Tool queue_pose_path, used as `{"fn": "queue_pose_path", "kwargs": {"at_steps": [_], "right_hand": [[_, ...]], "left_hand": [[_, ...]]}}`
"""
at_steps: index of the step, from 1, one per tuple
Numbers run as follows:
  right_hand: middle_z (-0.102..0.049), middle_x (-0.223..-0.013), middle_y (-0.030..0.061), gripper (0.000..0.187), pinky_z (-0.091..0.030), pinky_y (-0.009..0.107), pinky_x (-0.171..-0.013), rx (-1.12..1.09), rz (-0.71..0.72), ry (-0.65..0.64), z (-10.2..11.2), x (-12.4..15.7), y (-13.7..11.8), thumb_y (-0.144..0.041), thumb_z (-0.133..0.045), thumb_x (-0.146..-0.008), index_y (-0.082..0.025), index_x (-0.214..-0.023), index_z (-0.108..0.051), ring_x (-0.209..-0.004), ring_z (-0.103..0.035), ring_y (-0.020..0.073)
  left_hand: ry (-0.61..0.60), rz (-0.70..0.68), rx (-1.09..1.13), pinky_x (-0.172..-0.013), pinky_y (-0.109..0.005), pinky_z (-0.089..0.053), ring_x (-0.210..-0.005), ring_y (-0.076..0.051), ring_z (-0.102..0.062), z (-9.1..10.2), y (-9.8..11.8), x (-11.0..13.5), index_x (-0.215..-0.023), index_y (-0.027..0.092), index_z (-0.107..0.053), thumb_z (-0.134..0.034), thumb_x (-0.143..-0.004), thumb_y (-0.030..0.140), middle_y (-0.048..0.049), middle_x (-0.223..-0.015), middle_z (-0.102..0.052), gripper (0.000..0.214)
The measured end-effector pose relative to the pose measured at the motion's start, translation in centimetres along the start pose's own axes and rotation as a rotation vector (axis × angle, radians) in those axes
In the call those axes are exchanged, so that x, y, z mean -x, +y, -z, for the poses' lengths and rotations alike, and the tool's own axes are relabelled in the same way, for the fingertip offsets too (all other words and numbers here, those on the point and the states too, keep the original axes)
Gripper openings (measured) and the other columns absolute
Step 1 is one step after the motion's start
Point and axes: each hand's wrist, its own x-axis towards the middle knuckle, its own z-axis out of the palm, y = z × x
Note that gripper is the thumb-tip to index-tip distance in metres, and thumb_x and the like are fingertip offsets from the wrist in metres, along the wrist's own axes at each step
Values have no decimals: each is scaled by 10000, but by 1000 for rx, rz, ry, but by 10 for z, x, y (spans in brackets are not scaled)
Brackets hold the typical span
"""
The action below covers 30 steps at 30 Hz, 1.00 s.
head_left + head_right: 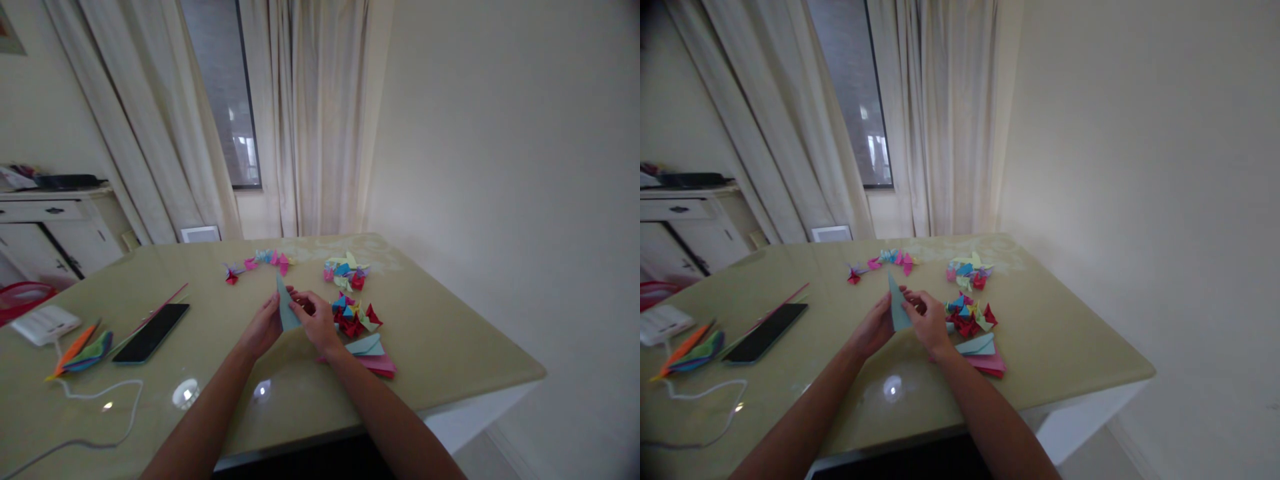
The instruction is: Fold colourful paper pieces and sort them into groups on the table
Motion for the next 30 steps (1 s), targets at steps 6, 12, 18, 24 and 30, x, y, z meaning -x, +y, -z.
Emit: {"fn": "queue_pose_path", "kwargs": {"at_steps": [6, 12, 18, 24, 30], "right_hand": [[-776, -904, 33, 210, -483, 260, -614, 42, 34, -22, 0, 2, -3, -369, -726, -902, -200, -1021, -766, -659, -632, 152], [-740, -995, 61, 206, -484, 276, -671, 160, 119, 35, 1, 1, -5, -365, -728, -898, -205, -1023, -761, -799, -656, 178], [-760, -914, 24, 217, -487, 278, -707, 80, 48, -74, -1, 2, -4, -376, -740, -892, -207, -1027, -736, -785, -672, 175], [-723, -803, 18, 185, -477, 264, -652, 89, 77, -47, -2, 3, -4, -376, -710, -908, -194, -894, -733, -708, -635, 166], [-700, -840, 34, 90, -482, 275, -681, 213, 190, 28, 1, 3, -7, -283, -714, -910, -204, -875, -739, -743, -616, 174]], "left_hand": [[41, -10, 31, -990, -386, -557, -1067, -224, -729, 2, -1, -1, -1169, 208, -758, -850, -856, 432, -71, -1182, -781, 396], [61, -9, 101, -936, -338, -558, -1026, -182, -730, 3, 2, 0, -1162, 255, -756, -778, -929, 421, -22, -1141, -789, 287], [26, -30, 104, -1027, -429, -529, -1097, -231, -725, 6, 2, 0, -1180, 276, -741, -721, -960, 479, -32, -1181, -782, 299], [67, -122, 46, -986, -365, -535, -1126, -221, -701, 4, 2, -4, -1178, 233, -751, -814, -890, 441, -65, -1196, -772, 360], [131, -219, 36, -800, -245, -526, -860, -133, -707, 9, 2, -9, -1011, 190, -788, -924, -778, 309, -26, -931, -788, 295]]}}
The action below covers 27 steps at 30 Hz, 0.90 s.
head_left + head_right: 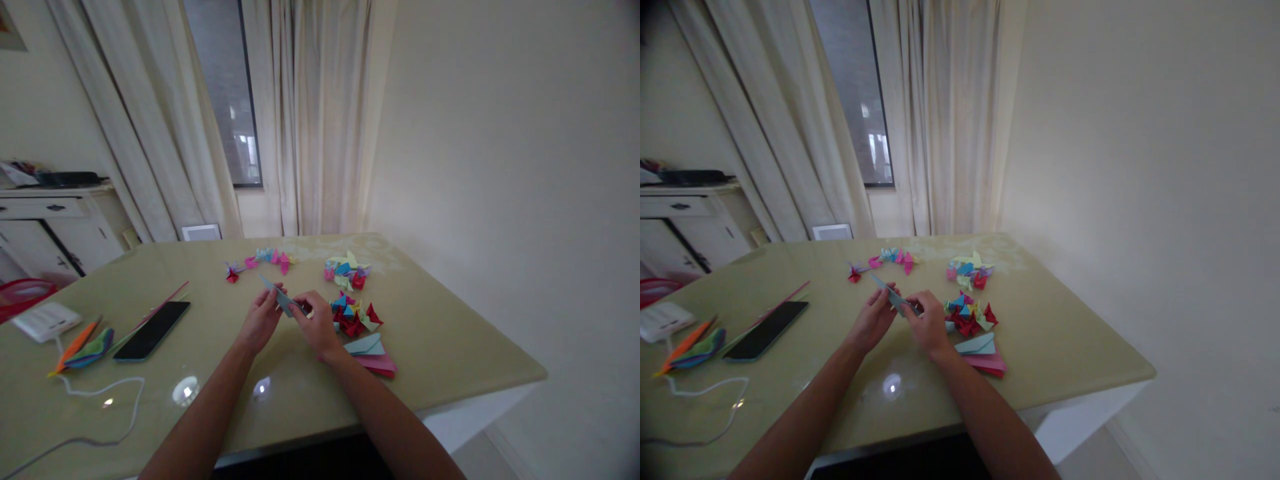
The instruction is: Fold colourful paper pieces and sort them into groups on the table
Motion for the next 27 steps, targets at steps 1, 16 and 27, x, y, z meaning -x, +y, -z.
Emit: {"fn": "queue_pose_path", "kwargs": {"at_steps": [1, 16, 27], "right_hand": [[-697, -843, 35, 84, -487, 278, -693, 11, 13, -5, 0, 0, -1, -277, -716, -915, -207, -874, -740, -741, -609, 173], [-683, -857, 41, 92, -493, 294, -734, 37, 106, -4, 1, 2, -4, -273, -700, -963, -210, -914, -748, -777, -621, 185], [-684, -872, 32, 206, -489, 296, -712, -43, 10, 92, 4, 0, -11, -380, -726, -927, -211, -1044, -715, -752, -594, 176]], "left_hand": [[0, 5, 6, -799, -246, -525, -846, -131, -709, 1, 0, 0, -1008, 196, -787, -921, -782, 302, -17, -906, -784, 283], [-25, 14, 25, -845, -276, -544, -873, -142, -735, 0, 3, 2, -923, 231, -790, -940, -758, 287, 0, -906, -801, 230], [-52, -47, -259, -703, -238, -506, -747, -164, -672, -18, 7, 10, -860, 158, -813, -904, -791, 276, -42, -815, -779, 164]]}}
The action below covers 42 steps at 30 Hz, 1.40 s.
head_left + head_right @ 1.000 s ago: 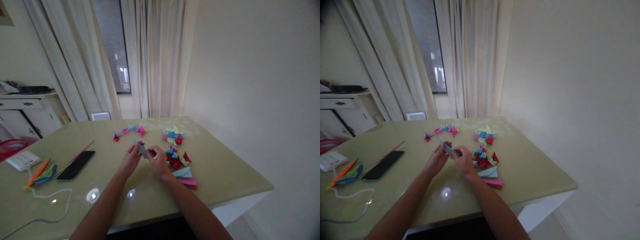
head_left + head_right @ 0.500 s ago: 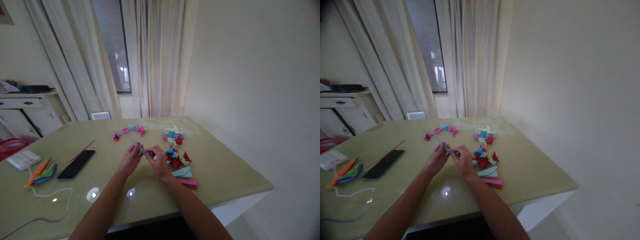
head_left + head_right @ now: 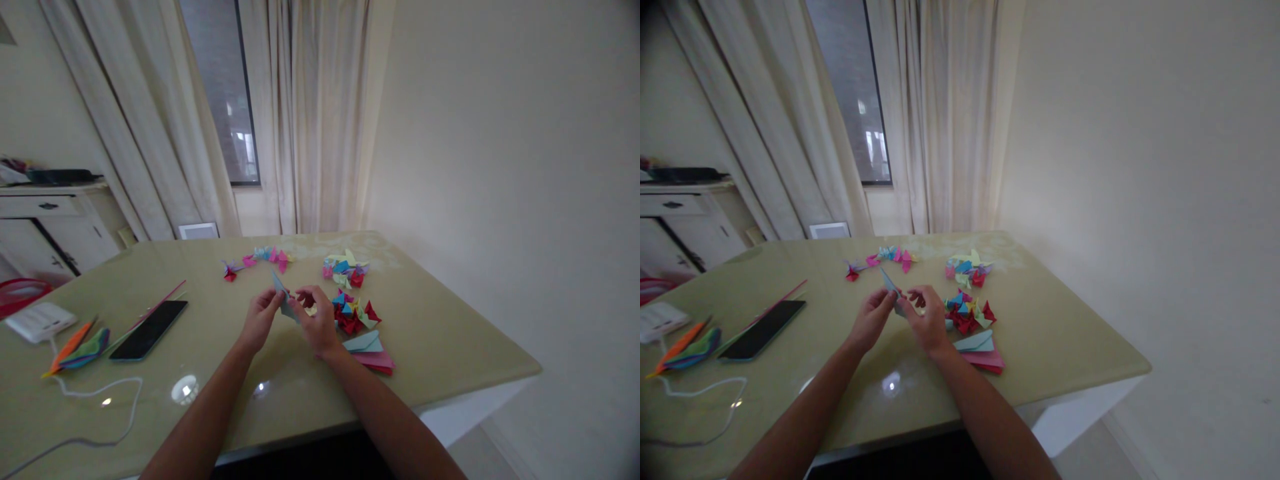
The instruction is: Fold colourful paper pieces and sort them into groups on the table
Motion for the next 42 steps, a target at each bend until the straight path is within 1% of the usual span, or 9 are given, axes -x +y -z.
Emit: {"fn": "queue_pose_path", "kwargs": {"at_steps": [3, 8, 12, 16, 24, 30, 34, 37, 42], "right_hand": [[-682, -906, 32, 319, -496, 286, -697, 7, -22, 22, 10, -8, -8, -413, -724, -917, -209, -1163, -714, -742, -578, 169], [-691, -737, 22, 292, -484, 263, -558, -58, -167, -23, 51, -13, -11, -477, -698, -929, -199, -875, -767, -590, -584, 148], [-703, -668, 24, 359, -510, 267, -493, -163, -322, 34, 94, 3, -6, -543, -762, -871, -189, -926, -781, -519, -609, 158], [-759, -746, 47, 378, -626, 339, -633, -188, -346, -33, 120, 29, -9, -510, -849, -807, -208, -1026, -783, -663, -723, 219], [-787, -1034, 87, 304, -651, 357, -727, -85, -372, -148, 106, 76, -25, -388, -795, -886, -261, -1157, -742, -876, -764, 256], [-776, -945, 67, 195, -624, 306, -679, 51, -271, -76, 104, 82, -28, -287, -695, -926, -256, -1115, -727, -823, -753, 226], [-753, -936, 77, 142, -615, 349, -726, 301, 50, 34, 125, 74, -29, -212, -649, -936, -267, -1016, -753, -835, -714, 237], [-760, -958, 79, 216, -594, 388, -809, 471, 266, 15, 144, 69, -29, -153, -651, -935, -282, -1064, -766, -895, -710, 250], [-733, -930, 69, 188, -567, 336, -719, 495, 198, 5, 172, 65, -27, -157, -636, -948, -246, -1064, -753, -813, -673, 212]], "left_hand": [[-130, 22, -196, -655, -242, -494, -713, -181, -664, -8, 1, 7, -881, 175, -834, -898, -783, 246, -38, -803, -779, 137], [-427, 7, -536, -751, -281, -526, -838, -239, -704, -30, -3, 22, -1064, 195, -841, -788, -895, 359, -80, -916, -799, 242], [-445, -24, -621, -744, -279, -513, -818, -236, -689, -40, -5, 28, -1012, 211, -855, -773, -900, 376, -70, -909, -802, 216], [-490, -33, -629, -792, -294, -524, -880, -253, -700, -47, -10, 34, -994, 226, -857, -742, -926, 370, -70, -971, -810, 196], [-358, -21, -435, -707, -288, -541, -789, -220, -693, -63, -23, 51, -959, 206, -791, -783, -896, 404, -81, -903, -769, 208], [-401, 35, -316, -723, -301, -525, -805, -214, -662, -61, -18, 51, -916, 186, -785, -788, -895, 410, -83, -896, -729, 225], [-465, -92, -469, -826, -332, -508, -868, -240, -666, -60, -19, 50, -921, 203, -811, -771, -914, 363, -90, -896, -741, 165], [-520, -177, -640, -847, -341, -501, -904, -255, -667, -61, -23, 51, -1014, 234, -829, -739, -938, 331, -106, -958, -760, 152], [-660, -302, -1013, -986, -419, -499, -1083, -293, -641, -54, -33, 51, -1163, 275, -782, -737, -931, 330, -104, -1124, -749, 242]]}}
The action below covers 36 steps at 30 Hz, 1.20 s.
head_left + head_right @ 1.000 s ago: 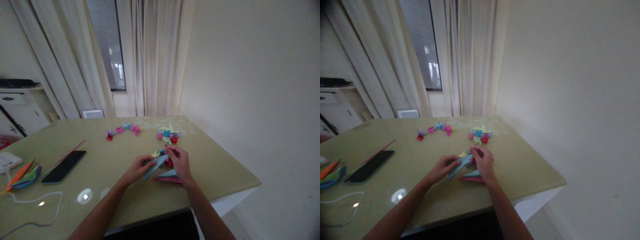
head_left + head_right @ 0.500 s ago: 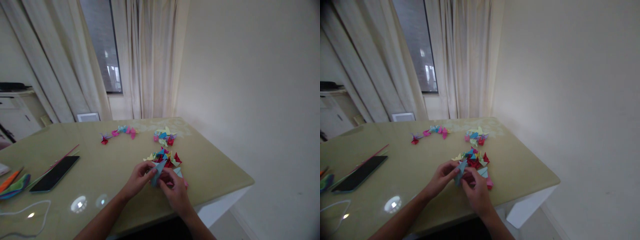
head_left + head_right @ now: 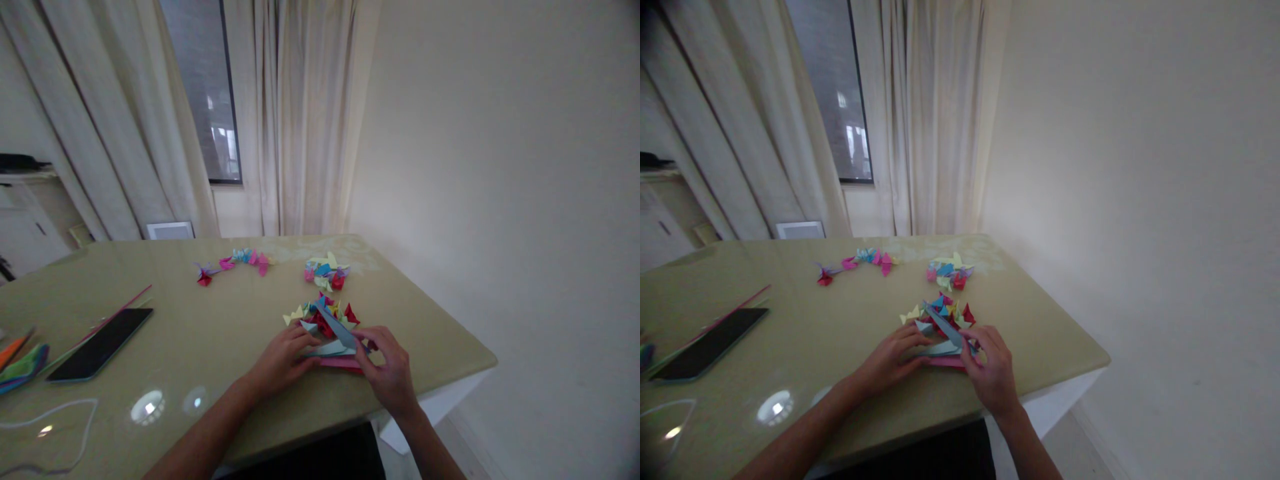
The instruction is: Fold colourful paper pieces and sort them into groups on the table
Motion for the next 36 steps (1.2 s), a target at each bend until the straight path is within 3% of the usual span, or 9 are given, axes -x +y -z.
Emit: {"fn": "queue_pose_path", "kwargs": {"at_steps": [4, 10, 14, 18, 20, 23, 26, 30, 36], "right_hand": [[-725, -920, 57, 164, -553, 297, -717, -76, -96, -51, 16, -5, 15, -196, -632, -962, -221, -1059, -761, -805, -669, 189], [-775, -1005, 84, 214, -571, 312, -777, -279, -282, -243, 25, -8, 37, -355, -658, -982, -217, -1059, -803, -908, -724, 219], [-798, -1042, 101, 287, -569, 354, -845, -371, -412, -337, 20, -5, 47, -448, -675, -971, -206, -1048, -811, -972, -734, 255], [-804, -994, 100, 339, -557, 342, -786, -405, -482, -333, 12, 0, 55, -504, -685, -954, -193, -1017, -803, -905, -731, 256], [-800, -975, 94, 336, -548, 335, -770, -392, -479, -338, 8, 0, 56, -501, -677, -955, -191, -1002, -797, -887, -725, 252], [-794, -967, 76, 284, -539, 332, -790, -343, -444, -391, 3, -1, 51, -445, -647, -976, -201, -995, -791, -902, -723, 248], [-794, -996, 55, 219, -533, 332, -842, -264, -384, -470, -3, -1, 43, -366, -622, -998, -227, -1021, -789, -950, -727, 242], [-783, -1018, 56, 199, -524, 349, -899, -149, -272, -512, -13, 1, 34, -298, -583, -1020, -236, -1048, -769, -967, -719, 235], [-728, -1231, 104, 272, -464, 423, -1067, 44, -126, -527, -16, 7, 30, -399, -700, -976, -236, -1191, -733, -1185, -633, 283]], "left_hand": [[-146, -25, -177, -1033, -432, -500, -1146, -276, -643, -7, -9, 3, -1245, 266, -732, -733, -942, 316, -87, -1242, -726, 307], [-154, -43, -181, -957, -360, -537, -1077, -229, -687, -13, -16, 4, -1154, 251, -769, -575, -1042, 262, -66, -1150, -764, 224], [-138, -9, -124, -972, -346, -532, -1088, -223, -699, -13, -20, 5, -1130, 247, -767, -636, -1010, 253, -57, -1152, -776, 179], [-111, 119, -145, -929, -339, -533, -1033, -234, -701, -12, -20, 5, -1068, 226, -763, -776, -899, 270, -57, -1076, -769, 175], [-105, 181, -168, -875, -334, -536, -964, -237, -698, -10, -18, 5, -1035, 213, -760, -815, -857, 313, -58, -1022, -760, 211], [-95, 225, -121, -875, -344, -539, -975, -249, -692, -6, -12, 4, -1162, 213, -733, -853, -812, 434, -69, -1090, -754, 431], [-98, 209, -77, -966, -379, -520, -1081, -264, -672, -5, -6, 4, -1257, 211, -706, -730, -919, 518, -93, -1188, -733, 457], [-142, 144, -134, -968, -376, -501, -1065, -247, -648, -9, -5, 4, -1193, 207, -744, -524, -1056, 380, -96, -1107, -709, 312], [-188, 174, -204, -1006, -397, -485, -1116, -266, -602, -17, -9, 4, -1212, 219, -732, -643, -989, 301, -105, -1182, -650, 253]]}}
